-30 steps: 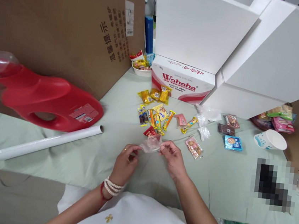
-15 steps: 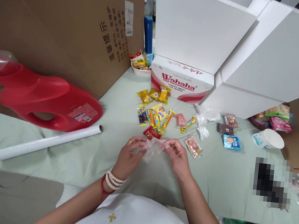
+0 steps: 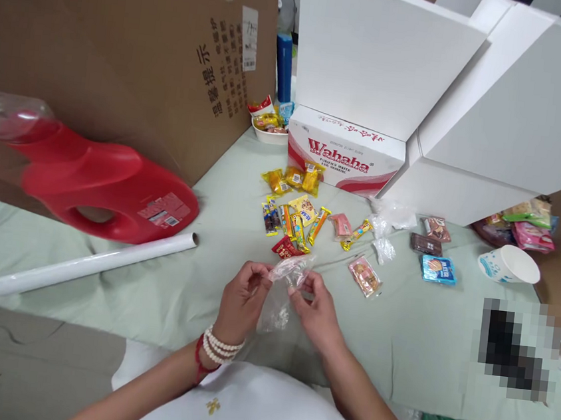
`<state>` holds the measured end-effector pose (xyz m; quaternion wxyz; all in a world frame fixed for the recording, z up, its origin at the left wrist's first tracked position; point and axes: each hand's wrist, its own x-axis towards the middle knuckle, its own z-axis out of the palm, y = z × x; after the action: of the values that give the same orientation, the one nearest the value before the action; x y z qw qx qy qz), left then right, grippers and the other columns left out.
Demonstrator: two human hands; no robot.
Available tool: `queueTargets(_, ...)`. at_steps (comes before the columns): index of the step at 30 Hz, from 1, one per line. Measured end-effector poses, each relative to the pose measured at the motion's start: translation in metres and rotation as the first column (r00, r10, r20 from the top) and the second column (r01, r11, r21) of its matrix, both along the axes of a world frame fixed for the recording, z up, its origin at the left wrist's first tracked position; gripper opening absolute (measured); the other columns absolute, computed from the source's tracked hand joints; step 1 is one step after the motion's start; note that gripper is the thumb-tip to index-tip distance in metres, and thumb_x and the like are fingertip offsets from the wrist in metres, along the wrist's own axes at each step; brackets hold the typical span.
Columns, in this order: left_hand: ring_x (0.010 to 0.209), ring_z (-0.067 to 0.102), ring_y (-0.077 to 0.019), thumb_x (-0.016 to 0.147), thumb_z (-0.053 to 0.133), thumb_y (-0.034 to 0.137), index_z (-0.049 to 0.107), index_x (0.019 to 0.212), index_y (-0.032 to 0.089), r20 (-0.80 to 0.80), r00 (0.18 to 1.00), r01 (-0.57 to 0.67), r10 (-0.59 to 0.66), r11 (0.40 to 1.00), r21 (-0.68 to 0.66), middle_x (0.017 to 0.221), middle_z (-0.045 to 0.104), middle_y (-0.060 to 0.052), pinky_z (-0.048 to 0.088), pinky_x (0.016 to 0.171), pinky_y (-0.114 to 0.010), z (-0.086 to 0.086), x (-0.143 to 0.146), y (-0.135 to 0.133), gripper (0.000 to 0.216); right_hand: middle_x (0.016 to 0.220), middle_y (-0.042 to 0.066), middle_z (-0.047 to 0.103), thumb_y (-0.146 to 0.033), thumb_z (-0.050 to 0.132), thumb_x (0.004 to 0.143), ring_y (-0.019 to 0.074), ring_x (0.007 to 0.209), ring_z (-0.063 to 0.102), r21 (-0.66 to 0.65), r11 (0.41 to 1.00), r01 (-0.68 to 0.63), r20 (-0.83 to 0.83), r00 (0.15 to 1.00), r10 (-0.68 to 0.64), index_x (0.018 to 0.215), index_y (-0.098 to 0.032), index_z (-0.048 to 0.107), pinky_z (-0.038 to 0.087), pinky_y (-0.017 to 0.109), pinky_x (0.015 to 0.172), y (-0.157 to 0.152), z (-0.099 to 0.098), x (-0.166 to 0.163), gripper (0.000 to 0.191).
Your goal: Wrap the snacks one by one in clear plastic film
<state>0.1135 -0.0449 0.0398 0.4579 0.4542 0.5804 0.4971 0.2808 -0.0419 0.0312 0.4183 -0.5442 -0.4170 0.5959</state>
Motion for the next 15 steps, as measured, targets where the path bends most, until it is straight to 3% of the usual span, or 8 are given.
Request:
queueTargets(3,0.084,0.066,-0.0161,0.086,0.066,0.047,0.052,0.088,0.022,0.166,0.979,-0.108,0.121,0.991,-0.081,0.092,0.067,-0.001,0.054,0.078,-0.029,-0.002,-0.002,0.004,0.029,0.081,0.002,0.067,-0.058,0.084,0.072,0.0168,0.075,0.058,-0.072,0.996,0.045,-0.041,0.998,-0.048,0.084,-0.021,0.068,0.050,0.030,0.072,-0.001,-0.007,0.000,0.042)
queueTargets(5,0.075,0.065,-0.0139,0.080,0.072,0.047,0.048,0.087,0.023,0.345,0.911,-0.153,0.226,0.962,-0.227,0.084,0.063,0.003,0.055,0.070,-0.027,-0.003,-0.005,0.011,0.035,0.079,0.001,0.066,-0.057,0.087,0.067,0.0147,0.071,0.056,-0.152,0.986,0.073,-0.115,0.989,-0.091,0.079,-0.020,0.066,0.051,0.028,0.066,0.002,-0.008,0.006,0.044)
queueTargets(7,0.068,0.065,-0.0125,0.074,0.077,0.046,0.046,0.087,0.024,0.465,0.838,-0.116,0.286,0.925,-0.362,0.078,0.059,0.006,0.055,0.065,-0.026,-0.004,-0.010,0.020,0.041,0.078,0.000,0.066,-0.055,0.089,0.065,0.0135,0.067,0.056,-0.215,0.975,0.046,-0.180,0.980,-0.086,0.081,-0.020,0.066,0.050,0.025,0.059,0.005,-0.005,0.014,0.044)
queueTargets(12,0.071,0.071,-0.0184,0.078,0.066,0.067,0.048,0.095,0.023,0.456,0.818,-0.049,0.350,0.833,-0.552,0.085,0.065,0.001,0.052,0.056,-0.027,-0.006,-0.016,0.028,0.051,0.069,-0.002,0.063,-0.052,0.089,0.065,0.0105,0.057,0.051,-0.217,0.975,0.053,-0.177,0.980,-0.092,0.083,-0.020,0.066,0.040,0.020,0.044,0.009,0.002,0.017,0.043)
queueTargets(15,0.079,0.072,-0.0201,0.072,0.076,0.066,0.050,0.114,0.022,0.401,0.879,0.007,0.259,0.833,-0.553,0.098,0.069,-0.005,0.053,0.058,-0.027,-0.007,-0.009,0.016,0.066,0.068,-0.003,0.062,-0.053,0.088,0.065,0.0101,0.056,0.050,-0.200,0.976,0.090,-0.155,0.980,-0.122,0.084,-0.020,0.066,0.041,0.020,0.044,0.009,0.002,0.010,0.044)
